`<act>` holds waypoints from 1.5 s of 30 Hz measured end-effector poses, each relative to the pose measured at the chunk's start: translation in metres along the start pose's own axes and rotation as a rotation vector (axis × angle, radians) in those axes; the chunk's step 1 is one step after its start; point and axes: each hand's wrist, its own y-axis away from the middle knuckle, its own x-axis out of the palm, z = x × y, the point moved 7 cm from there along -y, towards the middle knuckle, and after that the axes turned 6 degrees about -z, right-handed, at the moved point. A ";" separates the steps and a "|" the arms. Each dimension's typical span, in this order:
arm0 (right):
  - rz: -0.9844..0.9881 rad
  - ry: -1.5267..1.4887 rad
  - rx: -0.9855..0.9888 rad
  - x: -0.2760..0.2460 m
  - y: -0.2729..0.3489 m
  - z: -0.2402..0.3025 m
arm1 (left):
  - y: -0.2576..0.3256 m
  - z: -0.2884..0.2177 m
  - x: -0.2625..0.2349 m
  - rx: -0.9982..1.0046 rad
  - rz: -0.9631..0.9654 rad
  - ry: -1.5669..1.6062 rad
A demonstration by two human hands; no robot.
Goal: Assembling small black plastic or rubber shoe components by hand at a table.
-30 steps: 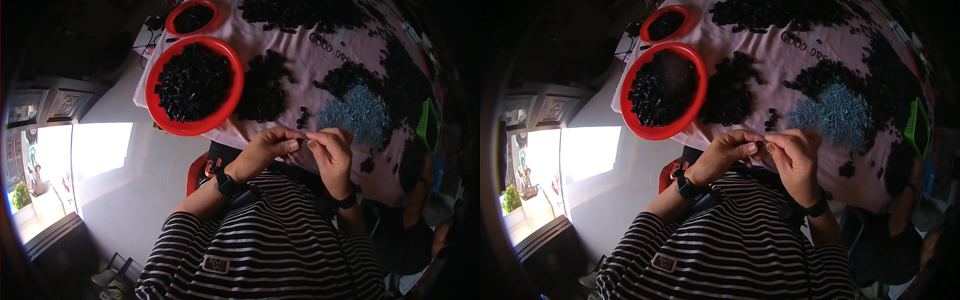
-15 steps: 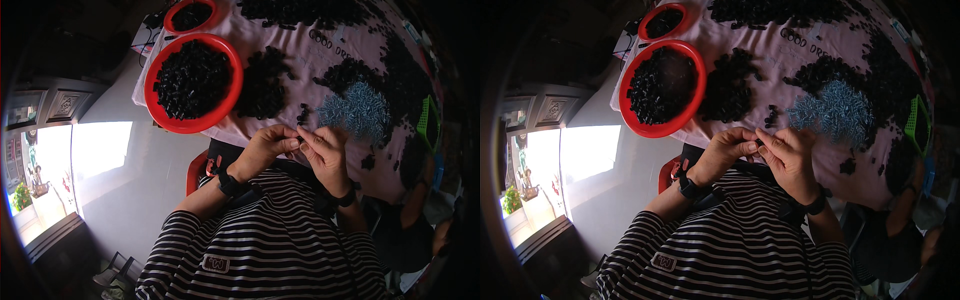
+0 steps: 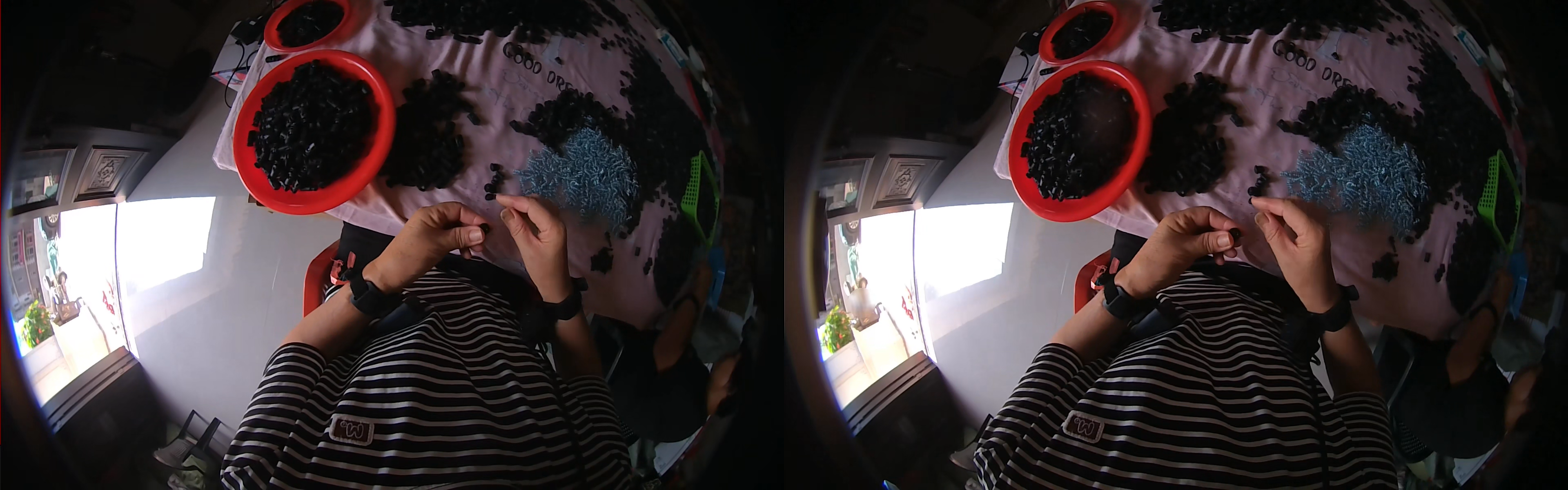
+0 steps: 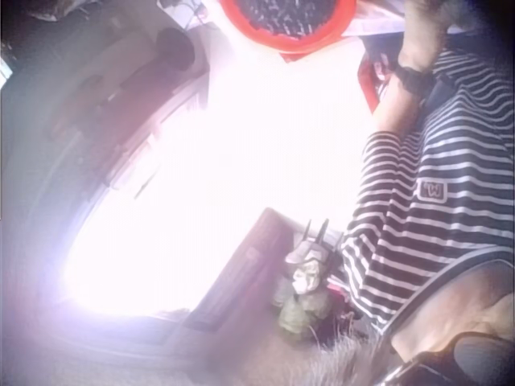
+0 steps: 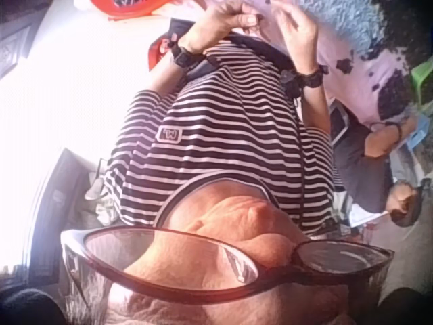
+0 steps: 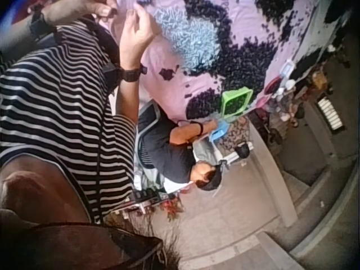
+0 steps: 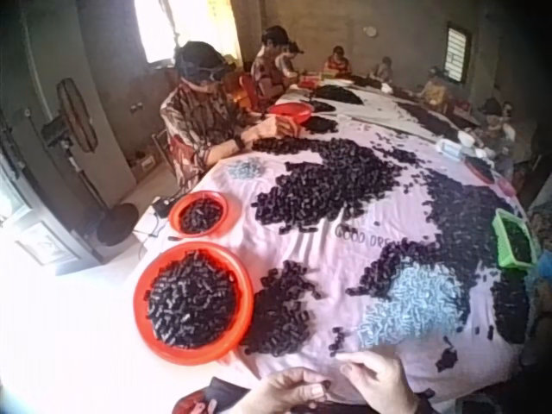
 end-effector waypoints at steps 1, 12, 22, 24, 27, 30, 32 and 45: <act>-0.003 0.002 0.000 0.004 0.000 -0.010 | 0.000 0.000 0.001 0.000 0.003 0.000; -0.020 0.736 -0.289 0.032 0.003 -0.022 | 0.002 0.002 0.000 -0.015 -0.009 -0.059; 0.019 0.193 -0.177 -0.009 0.003 0.028 | 0.004 -0.003 0.002 -0.024 0.013 0.006; -0.016 0.099 -0.089 -0.013 0.009 0.028 | 0.004 -0.007 0.007 -0.027 0.032 0.063; -0.016 0.012 -0.064 -0.018 0.004 0.032 | 0.003 -0.010 0.008 -0.021 0.059 0.151; 0.027 0.025 -0.095 -0.013 0.002 0.043 | 0.002 -0.011 0.008 0.014 0.060 0.154; -0.056 -0.079 0.046 -0.012 0.004 0.039 | 0.004 -0.012 0.007 0.042 0.038 0.095; -0.096 0.208 -0.223 -0.005 0.002 0.054 | 0.004 -0.013 0.008 0.135 -0.058 -0.118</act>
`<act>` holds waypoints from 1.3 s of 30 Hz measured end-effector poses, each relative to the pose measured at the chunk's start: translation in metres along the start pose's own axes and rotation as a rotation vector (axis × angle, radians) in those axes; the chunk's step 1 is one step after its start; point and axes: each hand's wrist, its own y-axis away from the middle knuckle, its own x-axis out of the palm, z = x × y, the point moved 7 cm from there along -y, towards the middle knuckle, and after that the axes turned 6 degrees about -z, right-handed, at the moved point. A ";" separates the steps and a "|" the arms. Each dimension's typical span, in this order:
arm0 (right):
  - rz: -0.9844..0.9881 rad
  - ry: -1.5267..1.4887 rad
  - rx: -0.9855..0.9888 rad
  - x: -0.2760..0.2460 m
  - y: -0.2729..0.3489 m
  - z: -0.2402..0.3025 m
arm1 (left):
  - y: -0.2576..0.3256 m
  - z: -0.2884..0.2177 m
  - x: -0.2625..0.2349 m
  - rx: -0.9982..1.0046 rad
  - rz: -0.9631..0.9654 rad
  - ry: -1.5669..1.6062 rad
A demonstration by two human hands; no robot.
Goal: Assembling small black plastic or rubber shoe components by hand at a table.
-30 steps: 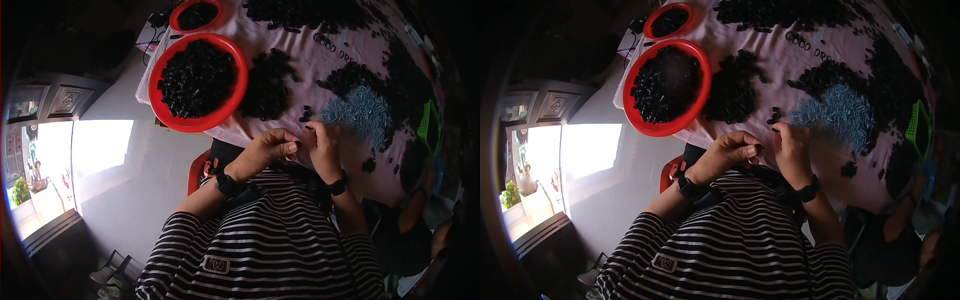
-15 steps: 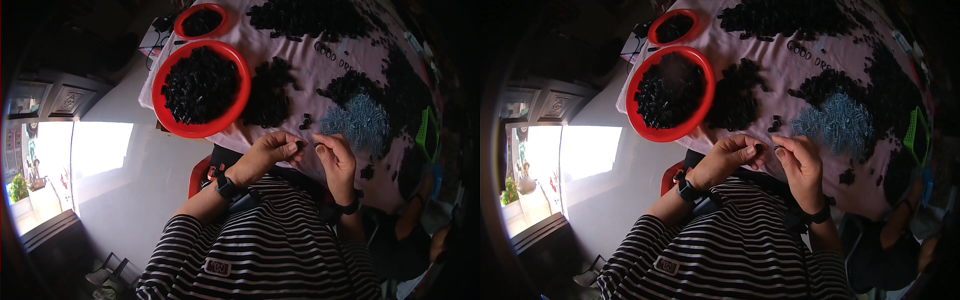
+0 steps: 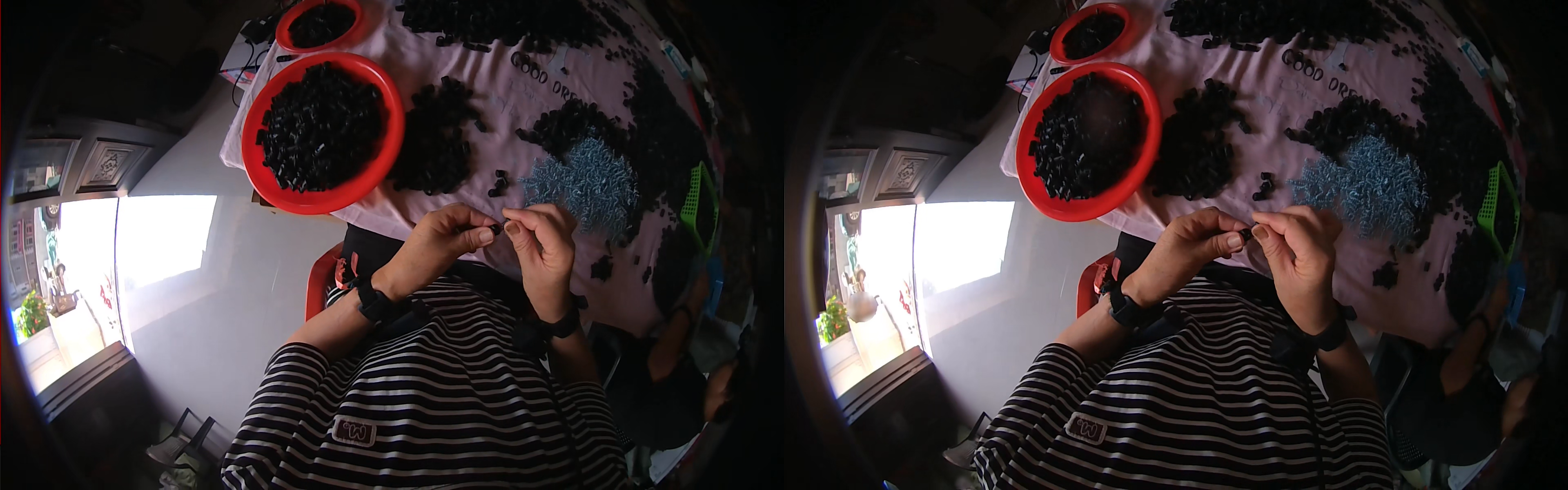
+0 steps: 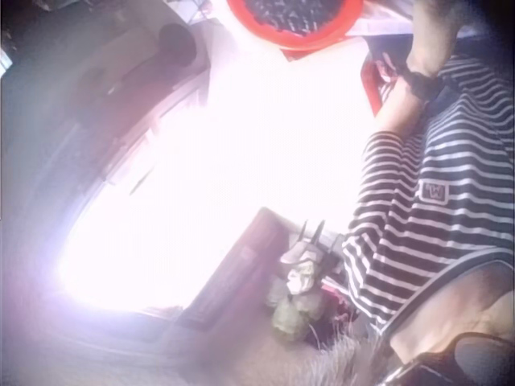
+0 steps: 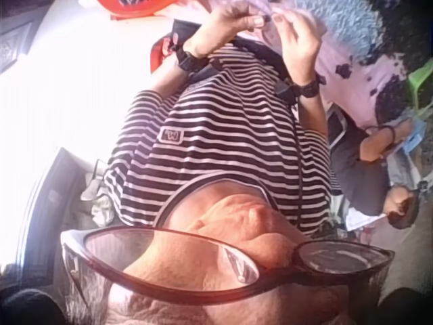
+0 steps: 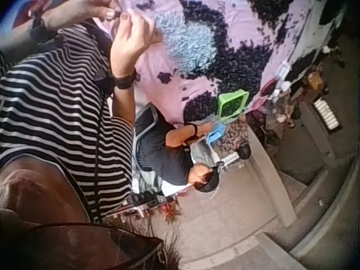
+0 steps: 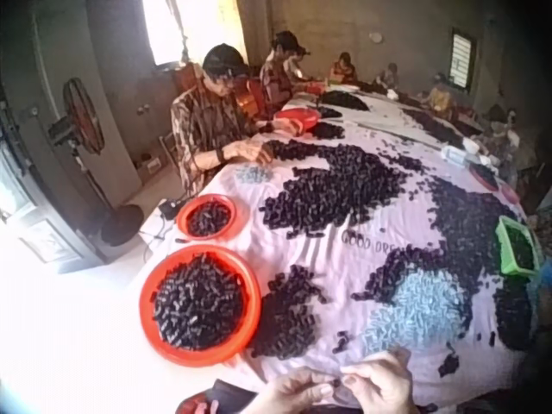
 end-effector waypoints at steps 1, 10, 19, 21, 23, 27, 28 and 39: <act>0.004 -0.002 0.012 0.002 0.002 -0.001 | 0.000 0.001 0.000 -0.006 -0.012 -0.004; 0.040 0.009 -0.014 0.009 0.011 -0.010 | 0.002 0.000 0.000 -0.070 -0.027 -0.055; 0.169 0.301 -0.243 0.006 0.006 0.021 | 0.004 0.003 0.000 -0.143 -0.053 0.159; 0.158 0.345 -0.261 0.009 0.009 0.017 | 0.004 0.003 0.002 -0.144 -0.047 0.198; 0.148 0.353 -0.274 0.009 0.010 0.016 | 0.005 0.005 0.002 -0.164 -0.041 0.198; 0.112 0.337 -0.325 0.012 0.015 0.014 | 0.004 0.005 0.003 -0.176 -0.030 0.197; 0.110 0.338 -0.324 0.013 0.016 0.014 | 0.004 0.006 0.002 -0.184 -0.033 0.198; 0.157 0.401 -0.288 0.016 0.023 0.013 | 0.005 0.007 0.001 -0.201 -0.043 0.031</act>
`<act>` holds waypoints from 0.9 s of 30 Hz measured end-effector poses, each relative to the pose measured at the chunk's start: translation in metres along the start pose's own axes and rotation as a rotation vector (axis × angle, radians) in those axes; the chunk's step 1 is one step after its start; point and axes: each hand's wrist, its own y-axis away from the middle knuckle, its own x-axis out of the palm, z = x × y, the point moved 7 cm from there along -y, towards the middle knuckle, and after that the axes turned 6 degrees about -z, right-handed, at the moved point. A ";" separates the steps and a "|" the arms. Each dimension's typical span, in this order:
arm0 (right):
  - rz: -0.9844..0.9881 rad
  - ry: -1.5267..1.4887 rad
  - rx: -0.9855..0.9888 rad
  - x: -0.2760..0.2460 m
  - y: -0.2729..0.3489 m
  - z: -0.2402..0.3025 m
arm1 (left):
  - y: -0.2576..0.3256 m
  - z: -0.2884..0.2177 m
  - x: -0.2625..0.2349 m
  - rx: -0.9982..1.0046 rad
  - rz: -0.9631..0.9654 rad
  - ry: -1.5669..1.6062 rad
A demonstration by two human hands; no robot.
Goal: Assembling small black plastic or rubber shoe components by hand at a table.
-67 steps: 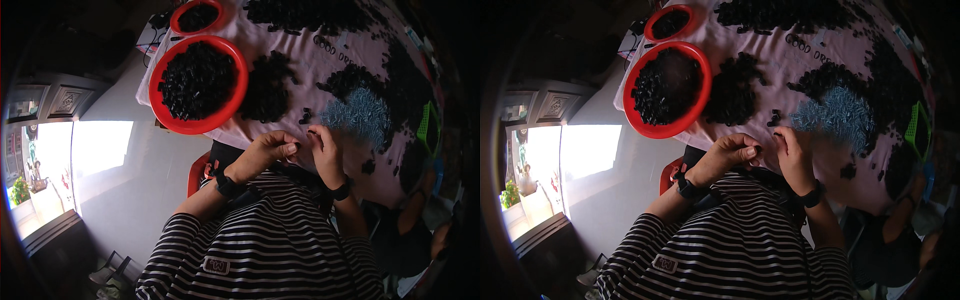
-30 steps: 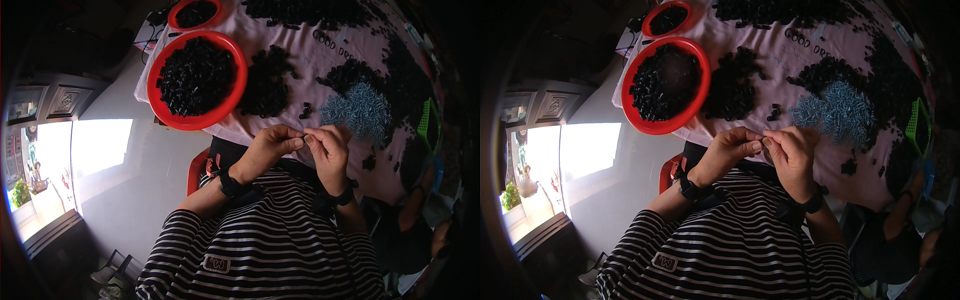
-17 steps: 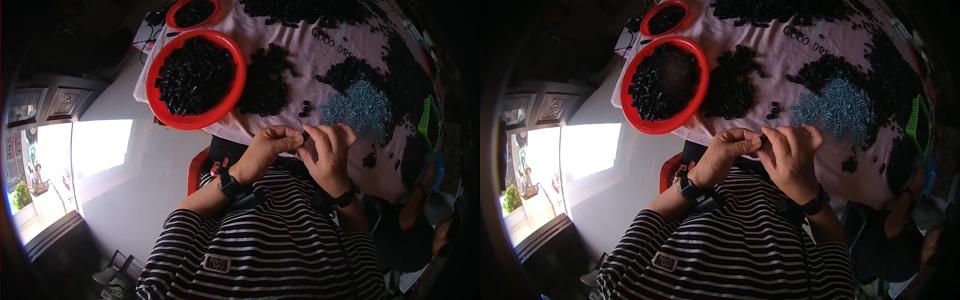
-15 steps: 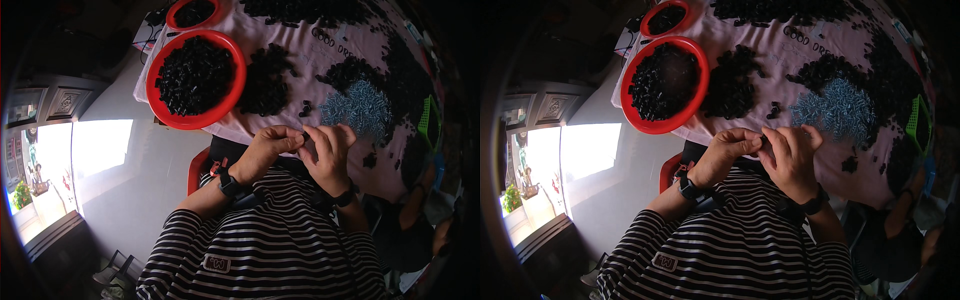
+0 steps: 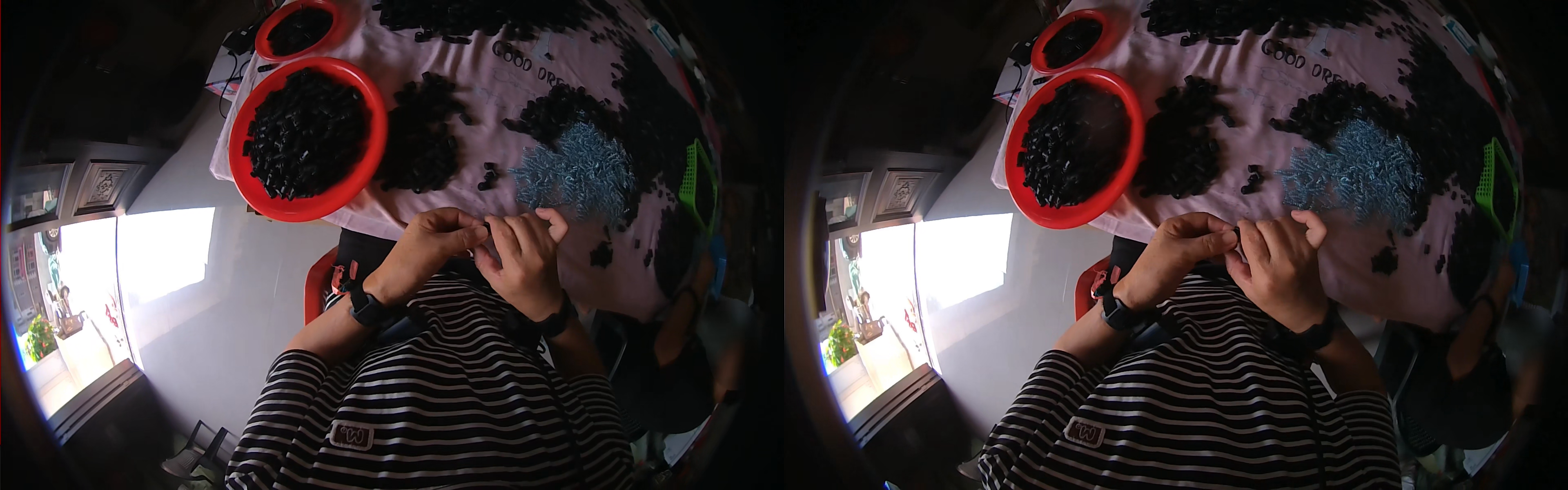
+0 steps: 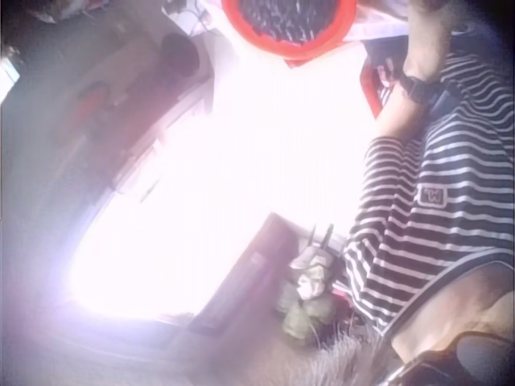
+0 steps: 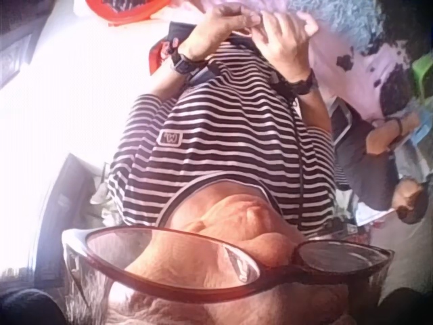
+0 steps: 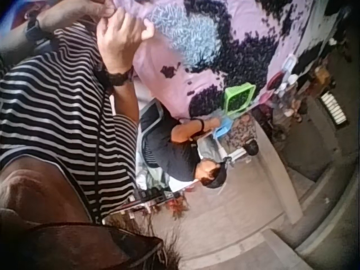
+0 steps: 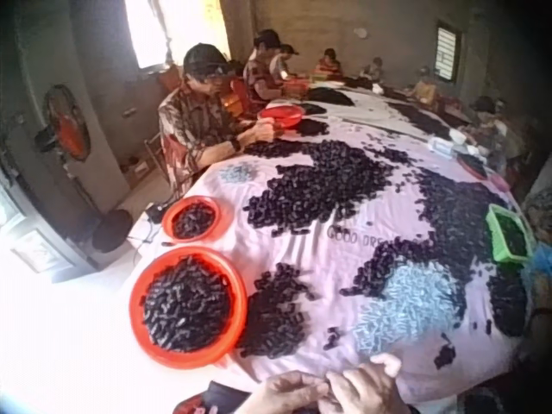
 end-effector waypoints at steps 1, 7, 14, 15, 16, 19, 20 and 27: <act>-0.010 0.004 -0.007 0.000 -0.001 0.000 | 0.000 0.001 0.000 -0.018 -0.001 -0.033; -0.035 -0.027 -0.045 0.000 0.003 0.002 | 0.001 0.016 -0.002 -0.100 0.070 0.000; -0.058 -0.069 -0.041 0.000 0.005 0.003 | 0.000 0.020 0.002 -0.173 0.091 0.081; -0.030 -0.082 -0.024 0.001 0.006 0.001 | 0.001 0.020 0.002 -0.175 0.093 0.079; -0.030 -0.081 -0.022 0.001 0.005 -0.001 | 0.001 0.021 0.001 -0.174 0.071 0.069; 0.044 -0.272 0.113 0.007 0.001 -0.030 | 0.000 0.020 -0.004 -0.131 0.031 0.073; 0.000 -0.249 0.212 0.009 0.007 -0.051 | -0.002 0.018 -0.004 -0.097 0.024 0.086; -0.151 0.292 0.246 0.028 0.014 -0.105 | -0.005 0.017 -0.006 -0.093 0.060 0.102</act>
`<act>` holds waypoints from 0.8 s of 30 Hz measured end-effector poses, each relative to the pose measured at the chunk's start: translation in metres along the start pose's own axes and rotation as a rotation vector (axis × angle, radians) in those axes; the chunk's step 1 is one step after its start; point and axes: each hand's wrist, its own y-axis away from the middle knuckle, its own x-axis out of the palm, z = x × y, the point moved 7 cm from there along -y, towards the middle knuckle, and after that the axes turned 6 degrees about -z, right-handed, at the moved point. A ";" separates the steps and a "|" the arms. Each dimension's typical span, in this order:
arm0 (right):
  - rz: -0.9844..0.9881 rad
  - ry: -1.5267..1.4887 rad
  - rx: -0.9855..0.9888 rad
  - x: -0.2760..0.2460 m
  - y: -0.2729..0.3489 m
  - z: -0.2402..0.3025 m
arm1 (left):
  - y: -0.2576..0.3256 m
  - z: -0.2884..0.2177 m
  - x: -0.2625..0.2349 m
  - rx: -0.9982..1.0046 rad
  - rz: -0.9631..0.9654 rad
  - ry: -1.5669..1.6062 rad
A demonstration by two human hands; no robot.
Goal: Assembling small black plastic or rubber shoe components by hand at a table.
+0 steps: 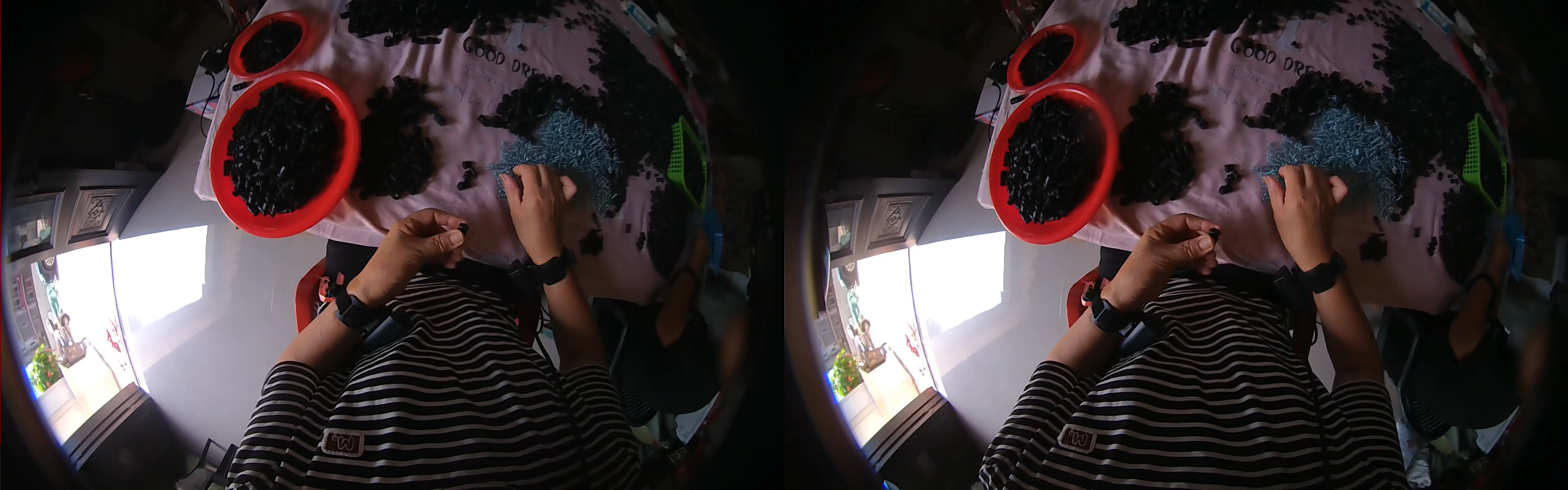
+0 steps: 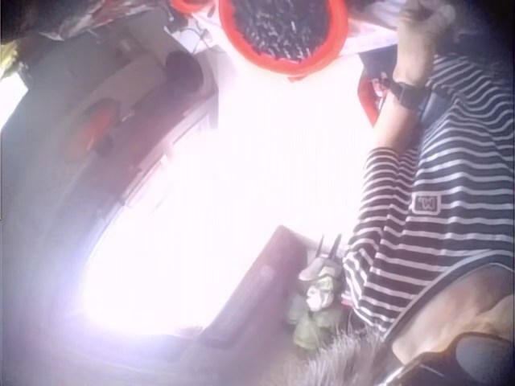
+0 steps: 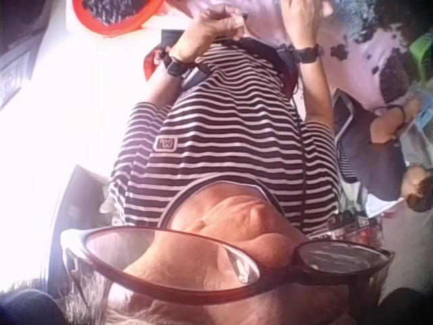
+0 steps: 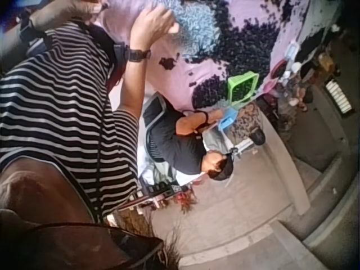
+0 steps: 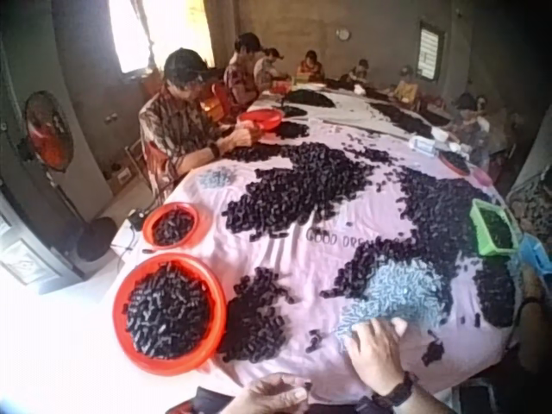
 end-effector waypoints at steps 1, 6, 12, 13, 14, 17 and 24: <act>0.025 0.041 -0.002 0.006 0.001 0.000 | -0.001 0.002 0.001 -0.010 0.002 -0.018; 0.003 -0.025 -0.012 0.007 0.002 -0.007 | 0.002 0.000 0.001 -0.026 0.035 -0.019; 0.047 -0.593 0.335 0.011 0.009 -0.044 | 0.003 -0.002 0.002 -0.085 0.070 0.060; 0.049 -0.823 0.534 0.017 0.014 -0.050 | 0.001 -0.001 0.001 -0.090 0.074 0.083; 0.053 -1.054 0.734 0.023 0.019 -0.053 | 0.001 0.000 0.000 -0.095 0.075 0.107; 0.103 -1.086 0.803 0.017 0.019 -0.052 | 0.003 -0.002 -0.002 -0.122 0.064 0.136; 0.113 -0.982 0.821 0.012 0.022 -0.049 | -0.005 -0.015 -0.013 -0.037 -0.048 0.201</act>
